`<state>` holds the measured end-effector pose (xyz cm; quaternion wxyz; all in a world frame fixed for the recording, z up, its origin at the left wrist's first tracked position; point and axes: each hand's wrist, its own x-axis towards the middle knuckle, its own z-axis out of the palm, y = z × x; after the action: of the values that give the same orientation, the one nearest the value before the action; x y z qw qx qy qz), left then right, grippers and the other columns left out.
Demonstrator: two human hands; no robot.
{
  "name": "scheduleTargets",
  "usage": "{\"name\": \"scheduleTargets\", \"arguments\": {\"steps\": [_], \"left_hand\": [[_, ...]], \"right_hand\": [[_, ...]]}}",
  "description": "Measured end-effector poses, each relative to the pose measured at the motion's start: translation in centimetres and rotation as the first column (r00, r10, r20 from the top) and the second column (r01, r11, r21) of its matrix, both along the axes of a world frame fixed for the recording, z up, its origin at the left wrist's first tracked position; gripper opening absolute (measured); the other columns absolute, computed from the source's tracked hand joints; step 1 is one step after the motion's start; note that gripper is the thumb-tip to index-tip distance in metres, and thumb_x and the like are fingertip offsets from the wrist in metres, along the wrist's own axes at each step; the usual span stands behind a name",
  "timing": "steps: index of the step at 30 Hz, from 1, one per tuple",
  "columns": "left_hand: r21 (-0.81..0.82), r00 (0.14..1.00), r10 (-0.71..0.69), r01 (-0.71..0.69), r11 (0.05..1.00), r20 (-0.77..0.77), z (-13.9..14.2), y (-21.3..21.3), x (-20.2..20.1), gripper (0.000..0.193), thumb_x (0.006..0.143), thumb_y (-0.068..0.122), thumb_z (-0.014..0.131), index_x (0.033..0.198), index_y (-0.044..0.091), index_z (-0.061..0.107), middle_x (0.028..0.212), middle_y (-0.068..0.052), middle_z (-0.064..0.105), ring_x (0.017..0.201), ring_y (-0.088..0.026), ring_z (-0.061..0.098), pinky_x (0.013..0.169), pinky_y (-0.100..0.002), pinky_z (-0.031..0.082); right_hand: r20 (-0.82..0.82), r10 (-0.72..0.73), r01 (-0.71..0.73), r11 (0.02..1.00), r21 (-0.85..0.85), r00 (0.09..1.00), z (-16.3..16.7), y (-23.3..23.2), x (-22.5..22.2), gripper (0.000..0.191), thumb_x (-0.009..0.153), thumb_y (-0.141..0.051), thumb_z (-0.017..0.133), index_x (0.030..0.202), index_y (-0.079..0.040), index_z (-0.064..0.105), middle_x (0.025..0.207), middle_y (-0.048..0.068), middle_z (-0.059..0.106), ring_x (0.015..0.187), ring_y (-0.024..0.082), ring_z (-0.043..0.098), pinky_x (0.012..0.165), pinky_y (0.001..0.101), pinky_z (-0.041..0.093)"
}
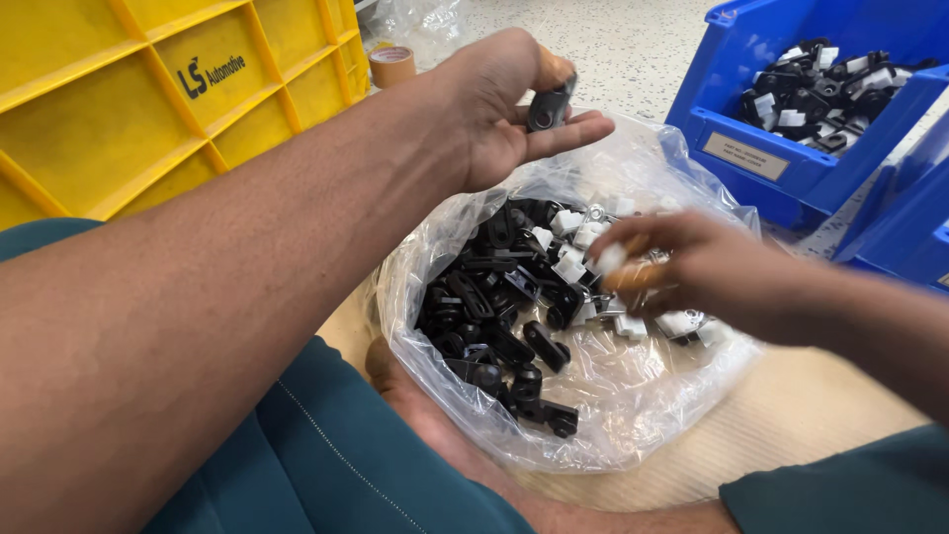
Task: The person sits at a workbench assembling small plastic components. They pick a black bracket and a white plastic slider from a pile, press the slider into the bracket, insert a metal pin, and place the finished assembly into a blue bin, repeating the cycle.
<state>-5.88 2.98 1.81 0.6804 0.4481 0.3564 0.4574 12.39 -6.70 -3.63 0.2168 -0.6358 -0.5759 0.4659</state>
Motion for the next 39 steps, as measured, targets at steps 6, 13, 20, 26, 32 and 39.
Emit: {"name": "scheduleTargets", "arguments": {"steps": [6, 13, 20, 26, 32, 39], "left_hand": [[0.005, 0.924, -0.028, 0.032, 0.999, -0.381, -0.8, -1.7, 1.5, 0.018, 0.095, 0.005, 0.058, 0.098, -0.011, 0.065, 0.096, -0.021, 0.068, 0.074, -0.024, 0.075, 0.07, -0.03, 0.073], [-0.058, 0.917, -0.102, 0.086, 0.995, -0.386, -1.4, -3.1, 2.4, 0.021, 0.094, 0.021, 0.067, 0.091, 0.001, 0.071, 0.089, -0.009, 0.066, 0.076, -0.016, 0.069, 0.063, -0.023, 0.066], [-0.038, 0.982, -0.141, 0.137, 0.99, -0.123, -1.6, -2.9, 2.3, 0.018, 0.094, 0.007, 0.064, 0.106, -0.006, 0.062, 0.11, -0.017, 0.056, 0.098, -0.022, 0.066, 0.083, -0.028, 0.069], [0.153, 0.969, -0.246, 0.242, 0.958, 0.009, -2.6, -0.9, 2.8, 0.034, 0.092, 0.0, 0.061, 0.124, -0.013, 0.058, 0.115, -0.022, 0.064, 0.094, -0.02, 0.073, 0.084, -0.02, 0.067], [0.219, 0.982, -0.186, 0.178, 0.959, 0.019, -3.5, -0.7, 3.4, 0.031, 0.088, -0.003, 0.062, 0.118, -0.01, 0.063, 0.112, -0.023, 0.069, 0.087, -0.019, 0.077, 0.081, -0.022, 0.069], [0.984, 0.817, 0.549, 0.163, 0.071, -0.175, -3.1, -1.1, 3.0, 0.019, 0.084, 0.0, 0.081, 0.102, 0.006, 0.078, 0.098, -0.007, 0.078, 0.091, -0.015, 0.078, 0.084, -0.032, 0.068]], "right_hand": [[-0.485, -0.172, 0.331, 0.905, 0.265, 0.858, 3.8, 1.2, 3.5, 0.034, 0.104, -0.01, 0.051, 0.136, -0.003, 0.059, 0.118, 0.016, 0.064, 0.106, 0.023, 0.069, 0.096, 0.0378, 0.059], [-0.218, 0.03, 0.12, 0.758, 0.641, 0.975, 4.3, 0.2, 2.5, 0.034, 0.099, -0.003, 0.059, 0.132, 0.001, 0.06, 0.121, 0.017, 0.068, 0.109, 0.025, 0.073, 0.096, 0.0364, 0.061], [0.284, -0.062, -0.189, 0.609, 0.77, 0.957, 3.8, -0.6, 2.0, 0.04, 0.095, -0.003, 0.068, 0.134, 0.003, 0.064, 0.115, 0.018, 0.075, 0.108, 0.026, 0.075, 0.09, 0.0349, 0.064], [-0.191, 0.039, 0.101, 0.738, 0.667, 0.981, 4.4, -0.2, 2.0, 0.03, 0.1, -0.007, 0.06, 0.128, 0.003, 0.061, 0.116, 0.015, 0.072, 0.106, 0.023, 0.076, 0.09, 0.0347, 0.062], [-0.182, -0.02, 0.141, 0.717, 0.683, 0.983, 4.1, -0.5, 1.9, 0.026, 0.103, -0.003, 0.056, 0.128, 0.005, 0.062, 0.119, 0.019, 0.071, 0.104, 0.024, 0.074, 0.094, 0.0375, 0.065], [-0.448, -0.13, 0.273, 0.923, 0.271, 0.885, 5.5, 1.0, 2.7, 0.03, 0.104, -0.008, 0.043, 0.125, 0.003, 0.061, 0.113, 0.014, 0.072, 0.098, 0.02, 0.071, 0.085, 0.0406, 0.057]]}}
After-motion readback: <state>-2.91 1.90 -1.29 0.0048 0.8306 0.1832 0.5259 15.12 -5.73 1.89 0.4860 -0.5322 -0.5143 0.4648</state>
